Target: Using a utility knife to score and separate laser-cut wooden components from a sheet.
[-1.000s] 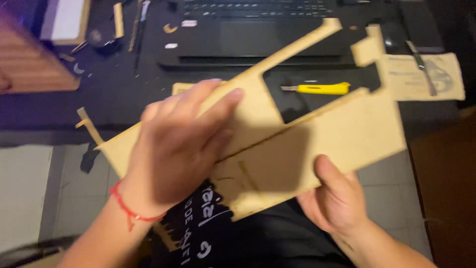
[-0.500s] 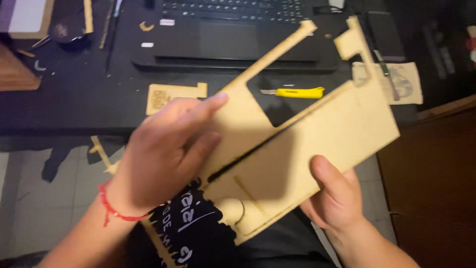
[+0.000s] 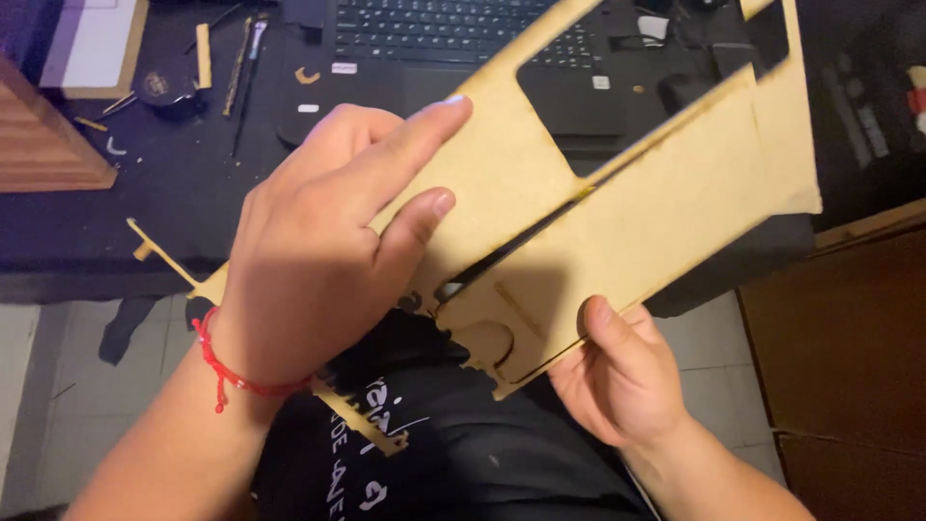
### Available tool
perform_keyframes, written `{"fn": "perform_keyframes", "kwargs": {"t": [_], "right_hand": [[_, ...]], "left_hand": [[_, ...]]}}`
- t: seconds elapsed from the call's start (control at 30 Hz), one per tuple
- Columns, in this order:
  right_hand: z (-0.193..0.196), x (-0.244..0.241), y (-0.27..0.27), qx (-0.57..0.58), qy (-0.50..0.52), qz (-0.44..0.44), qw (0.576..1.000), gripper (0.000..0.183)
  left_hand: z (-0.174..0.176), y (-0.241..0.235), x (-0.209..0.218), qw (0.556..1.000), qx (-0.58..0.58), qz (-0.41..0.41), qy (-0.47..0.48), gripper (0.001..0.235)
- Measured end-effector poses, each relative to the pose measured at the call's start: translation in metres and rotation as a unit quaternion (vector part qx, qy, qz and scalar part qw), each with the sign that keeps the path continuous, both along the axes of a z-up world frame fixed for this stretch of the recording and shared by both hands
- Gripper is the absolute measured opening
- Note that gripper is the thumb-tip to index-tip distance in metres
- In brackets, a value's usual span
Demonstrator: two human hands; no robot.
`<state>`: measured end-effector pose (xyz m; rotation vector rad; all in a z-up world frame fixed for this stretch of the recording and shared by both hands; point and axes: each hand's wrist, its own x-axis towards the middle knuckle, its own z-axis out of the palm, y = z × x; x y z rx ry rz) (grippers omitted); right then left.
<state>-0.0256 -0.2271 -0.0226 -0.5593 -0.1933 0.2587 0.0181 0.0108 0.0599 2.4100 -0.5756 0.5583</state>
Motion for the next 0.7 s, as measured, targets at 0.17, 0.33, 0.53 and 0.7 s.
{"fn": "perform_keyframes", "kwargs": {"t": [0.17,0.33,0.53,0.7], "right_hand": [[0.022,0.009,-0.007,-0.040,-0.022,-0.032,0.998,0.061],[0.020,0.007,-0.018,-0.229,-0.127,-0.185,0.947,0.036],[0.052,0.035,-0.074,-0.538,-0.097,-0.269,0.793,0.053],[0.079,0.073,-0.112,-0.614,-0.123,-0.135,0.768,0.038]], "left_hand": [[-0.007,-0.012,0.011,0.996,-0.064,0.010,0.061,0.050],[-0.037,-0.034,0.009,0.921,-0.388,0.015,0.016,0.048],[-0.045,-0.062,-0.029,0.878,-0.452,-0.074,0.139,0.018],[-0.108,-0.019,-0.067,0.958,-0.253,0.090,0.106,0.025]]}}
